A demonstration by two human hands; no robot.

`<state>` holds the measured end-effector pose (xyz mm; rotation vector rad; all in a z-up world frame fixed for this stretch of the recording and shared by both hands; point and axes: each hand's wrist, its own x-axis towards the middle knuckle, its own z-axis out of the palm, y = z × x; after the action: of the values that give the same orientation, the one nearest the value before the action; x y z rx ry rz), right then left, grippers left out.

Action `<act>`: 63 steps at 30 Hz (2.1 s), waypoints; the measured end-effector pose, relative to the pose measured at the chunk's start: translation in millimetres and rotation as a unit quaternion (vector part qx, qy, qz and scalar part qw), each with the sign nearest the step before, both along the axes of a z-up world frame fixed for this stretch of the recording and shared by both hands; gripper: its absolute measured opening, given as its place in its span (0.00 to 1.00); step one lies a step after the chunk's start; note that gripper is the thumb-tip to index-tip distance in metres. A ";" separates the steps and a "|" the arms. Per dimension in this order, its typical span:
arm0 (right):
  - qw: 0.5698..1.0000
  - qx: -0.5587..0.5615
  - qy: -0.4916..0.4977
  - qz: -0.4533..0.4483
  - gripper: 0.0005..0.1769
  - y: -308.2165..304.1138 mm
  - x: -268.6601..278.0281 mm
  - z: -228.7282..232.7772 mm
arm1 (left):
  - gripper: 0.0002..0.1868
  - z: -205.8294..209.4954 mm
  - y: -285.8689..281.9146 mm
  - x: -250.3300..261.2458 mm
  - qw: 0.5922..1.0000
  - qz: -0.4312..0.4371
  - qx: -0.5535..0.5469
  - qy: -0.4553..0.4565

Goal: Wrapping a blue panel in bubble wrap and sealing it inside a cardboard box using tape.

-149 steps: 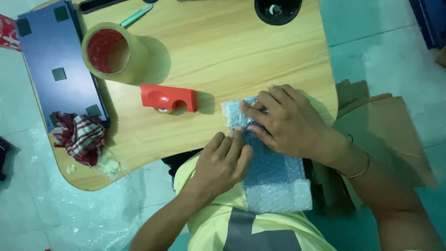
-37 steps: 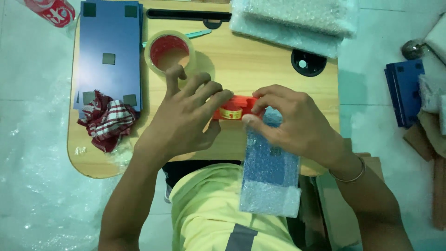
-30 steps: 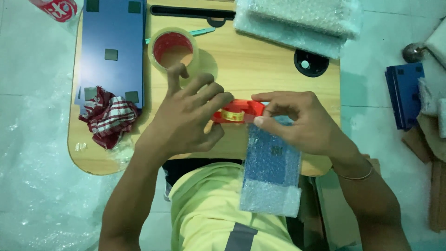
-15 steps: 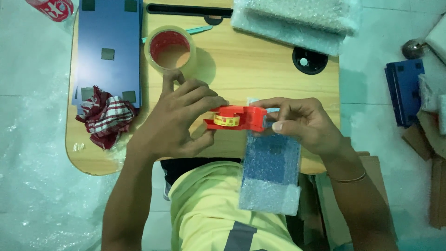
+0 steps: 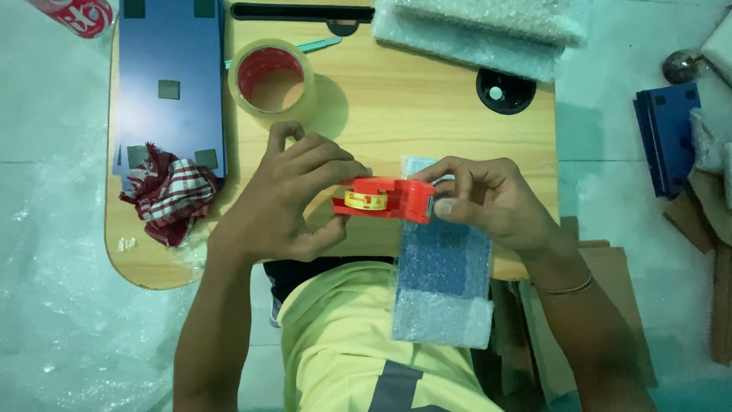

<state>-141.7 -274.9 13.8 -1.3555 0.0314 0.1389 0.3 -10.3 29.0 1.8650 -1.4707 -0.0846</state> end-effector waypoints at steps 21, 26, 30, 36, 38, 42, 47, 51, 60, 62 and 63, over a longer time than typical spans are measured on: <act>0.998 0.062 -0.031 -0.009 0.18 0.0 -3.8 -12.2 | 0.26 -11.9 -1.3 -3.8 0.996 -0.029 -0.020 0.083; 0.998 0.061 -0.023 -0.014 0.17 2.4 -5.8 -7.4 | 0.26 -10.7 -2.5 -4.8 0.995 -0.040 -0.025 0.086; 0.997 0.068 -0.025 -0.016 0.17 1.8 -7.1 -9.2 | 0.26 -10.7 -3.6 -6.8 0.994 -0.051 -0.040 0.089; 0.988 0.138 0.013 -0.067 0.21 2.8 -10.3 -18.1 | 0.28 -11.7 -2.5 -10.1 0.990 -0.060 -0.049 0.120; 0.992 0.119 0.009 -0.050 0.20 -9.4 -14.3 -20.4 | 0.27 -18.7 1.5 -9.2 0.989 -0.045 -0.059 0.127; 0.988 0.104 -0.097 0.064 0.14 -30.0 -17.8 -15.3 | 0.27 -24.2 15.7 -7.6 0.988 -0.008 -0.068 0.141; 0.976 0.183 -0.102 0.065 0.22 -44.2 -25.9 -24.2 | 0.28 -15.5 24.9 -15.5 0.990 0.129 0.005 0.062; 0.985 0.144 -0.083 0.041 0.31 -37.5 -29.0 -26.0 | 0.30 -32.6 36.0 -16.7 0.962 0.208 0.172 -0.036; 0.963 0.222 -0.073 0.131 0.27 -15.2 -30.7 -14.2 | 0.24 11.5 -7.0 -65.7 0.987 0.124 -0.100 -0.038; 0.965 0.214 -0.068 0.134 0.27 -4.6 -33.6 -10.1 | 0.24 9.4 -21.9 -80.5 0.992 0.080 -0.079 -0.057; 0.967 0.206 -0.062 0.137 0.26 -0.1 -35.2 -7.9 | 0.24 8.3 -30.3 -87.7 0.995 0.036 -0.059 -0.074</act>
<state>-176.9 -274.9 5.9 -0.9451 -0.2776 0.2770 -87.4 -40.6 37.3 1.8591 -1.4719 0.1747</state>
